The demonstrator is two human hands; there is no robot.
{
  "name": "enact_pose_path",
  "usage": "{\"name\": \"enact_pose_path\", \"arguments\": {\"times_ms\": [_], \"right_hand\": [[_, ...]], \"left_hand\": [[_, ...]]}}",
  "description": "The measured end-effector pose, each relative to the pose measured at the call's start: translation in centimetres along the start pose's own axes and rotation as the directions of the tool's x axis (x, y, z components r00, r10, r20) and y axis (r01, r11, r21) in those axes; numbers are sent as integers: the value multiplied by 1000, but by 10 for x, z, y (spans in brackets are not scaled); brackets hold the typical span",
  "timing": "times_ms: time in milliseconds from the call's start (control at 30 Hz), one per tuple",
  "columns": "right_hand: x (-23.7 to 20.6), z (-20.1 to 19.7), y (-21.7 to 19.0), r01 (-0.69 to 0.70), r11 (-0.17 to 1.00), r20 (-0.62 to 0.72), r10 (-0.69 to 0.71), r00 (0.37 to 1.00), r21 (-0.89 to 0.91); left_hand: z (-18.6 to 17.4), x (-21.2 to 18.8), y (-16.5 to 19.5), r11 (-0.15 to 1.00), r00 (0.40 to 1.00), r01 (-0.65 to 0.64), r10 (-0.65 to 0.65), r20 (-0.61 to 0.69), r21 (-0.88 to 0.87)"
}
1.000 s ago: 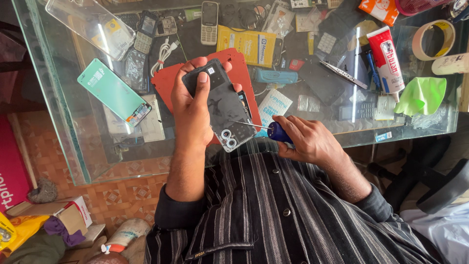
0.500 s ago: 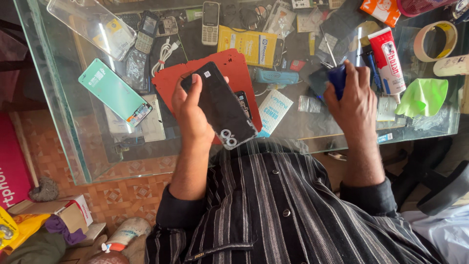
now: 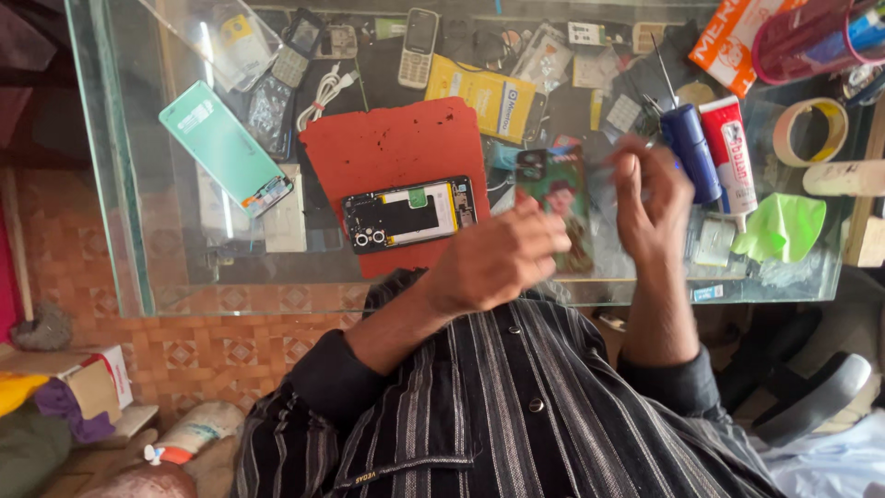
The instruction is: The person holds a disassembled smartphone over a glass workbench and uses a blue electric screwdriver to remove and drive screws on the phone's rear housing, repositioning the phone repeatedly to reach different screws. They then fit the back cover, attach a patterned phone case, and set the phone down on the mat.
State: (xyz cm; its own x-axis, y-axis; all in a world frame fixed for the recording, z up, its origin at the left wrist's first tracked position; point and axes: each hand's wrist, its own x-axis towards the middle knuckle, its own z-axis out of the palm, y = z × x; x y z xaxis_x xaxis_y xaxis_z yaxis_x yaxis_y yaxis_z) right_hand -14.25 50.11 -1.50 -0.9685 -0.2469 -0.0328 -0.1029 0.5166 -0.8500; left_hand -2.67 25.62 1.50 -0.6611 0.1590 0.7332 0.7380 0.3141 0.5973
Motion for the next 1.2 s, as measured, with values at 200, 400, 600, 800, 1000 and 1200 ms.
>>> {"name": "enact_pose_path", "arguments": {"times_ms": [200,400,600,800,1000,1200], "right_hand": [[-12,27,-4,-346,801,456,104,884,488],[10,13,-5,10,976,216,37,976,-216],[-3,20,-37,313,788,164,-268,950,-530],[-21,60,-86,642,754,461,-525,715,-138],[-17,76,-93,556,829,490,-462,739,-58],[-13,101,-77,337,936,358,-281,890,-102]], "left_hand": [[9,-3,0,911,938,-206,79,338,358],[-66,-34,-4,827,886,328,-437,156,457],[-99,-57,1,751,831,292,-506,231,593],[-101,-70,-8,785,879,179,-398,263,593],[-104,-75,-1,798,902,203,-378,209,567],[-102,-75,6,812,886,275,-422,191,515]]}}
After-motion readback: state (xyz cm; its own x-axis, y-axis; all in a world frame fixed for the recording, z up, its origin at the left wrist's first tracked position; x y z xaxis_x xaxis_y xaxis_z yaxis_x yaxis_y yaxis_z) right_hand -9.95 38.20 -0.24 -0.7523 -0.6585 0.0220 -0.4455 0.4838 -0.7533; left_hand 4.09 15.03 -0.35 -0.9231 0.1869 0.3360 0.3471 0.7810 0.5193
